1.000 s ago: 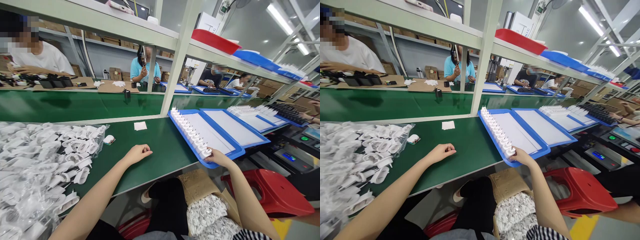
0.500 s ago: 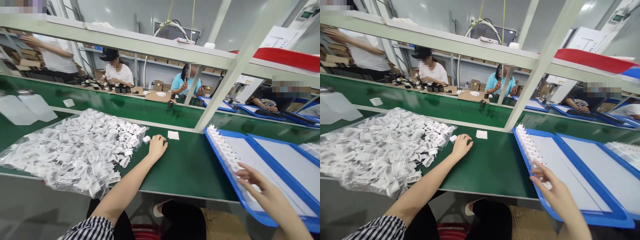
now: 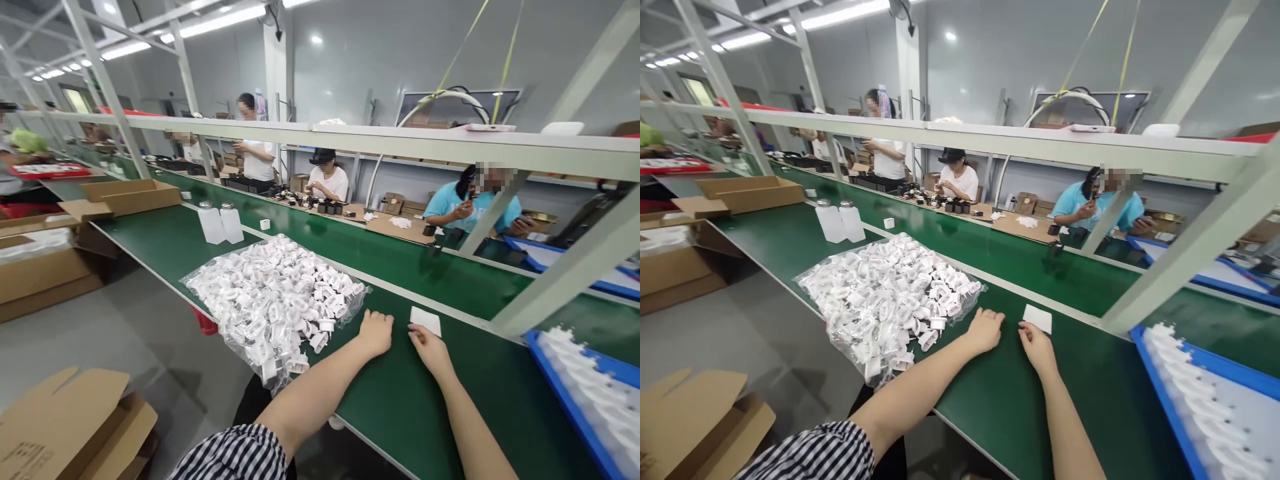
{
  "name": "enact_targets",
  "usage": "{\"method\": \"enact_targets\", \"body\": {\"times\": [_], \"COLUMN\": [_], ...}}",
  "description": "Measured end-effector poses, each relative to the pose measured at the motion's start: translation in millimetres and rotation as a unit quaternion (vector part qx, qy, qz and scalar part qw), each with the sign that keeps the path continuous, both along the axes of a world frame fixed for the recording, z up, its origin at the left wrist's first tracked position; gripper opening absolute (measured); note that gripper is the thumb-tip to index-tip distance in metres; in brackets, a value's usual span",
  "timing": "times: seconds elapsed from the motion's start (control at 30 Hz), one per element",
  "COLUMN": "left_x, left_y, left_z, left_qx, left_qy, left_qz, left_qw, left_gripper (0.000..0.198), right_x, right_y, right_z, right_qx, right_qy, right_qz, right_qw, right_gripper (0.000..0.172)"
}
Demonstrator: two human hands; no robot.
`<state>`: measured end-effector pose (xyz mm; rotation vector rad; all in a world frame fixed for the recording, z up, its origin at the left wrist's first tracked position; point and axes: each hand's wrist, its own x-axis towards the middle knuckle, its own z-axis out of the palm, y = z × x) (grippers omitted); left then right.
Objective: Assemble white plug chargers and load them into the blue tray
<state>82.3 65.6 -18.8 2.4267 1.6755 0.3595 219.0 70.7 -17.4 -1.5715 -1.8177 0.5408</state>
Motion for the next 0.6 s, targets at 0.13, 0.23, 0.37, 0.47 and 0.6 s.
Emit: {"method": "enact_targets", "body": {"times": [0.13,0.23,0.37,0.47,0.6], "left_x": [3.2,6.0,11.6,14.3,11.4], "left_y": [-3.4,-7.0,-15.5,-22.4,-24.8], "left_z": [1.6,3.2,8.0,13.2,18.5], "left_qx": [0.0,-0.008,-0.087,-0.118,-0.173], "left_qy": [-0.017,-0.011,0.057,0.103,0.138], "left_qz": [-0.043,0.014,0.069,0.071,0.043], "left_qw": [0.999,1.0,0.992,0.985,0.974], "left_gripper": [0.04,0.047,0.069,0.079,0.087], "right_x": [7.8,5.8,2.2,2.6,2.4], "right_y": [-6.4,-10.9,-10.1,-10.5,-14.2], "right_z": [-9.2,-5.8,-5.1,-5.3,-2.6], "right_qx": [-0.014,-0.009,0.0,-0.005,-0.018], "right_qy": [-0.009,-0.035,-0.065,-0.079,-0.078], "right_qz": [0.018,0.031,0.041,0.031,0.027], "right_qw": [1.0,0.999,0.997,0.996,0.996], "right_gripper": [0.027,0.025,0.025,0.026,0.028]}}
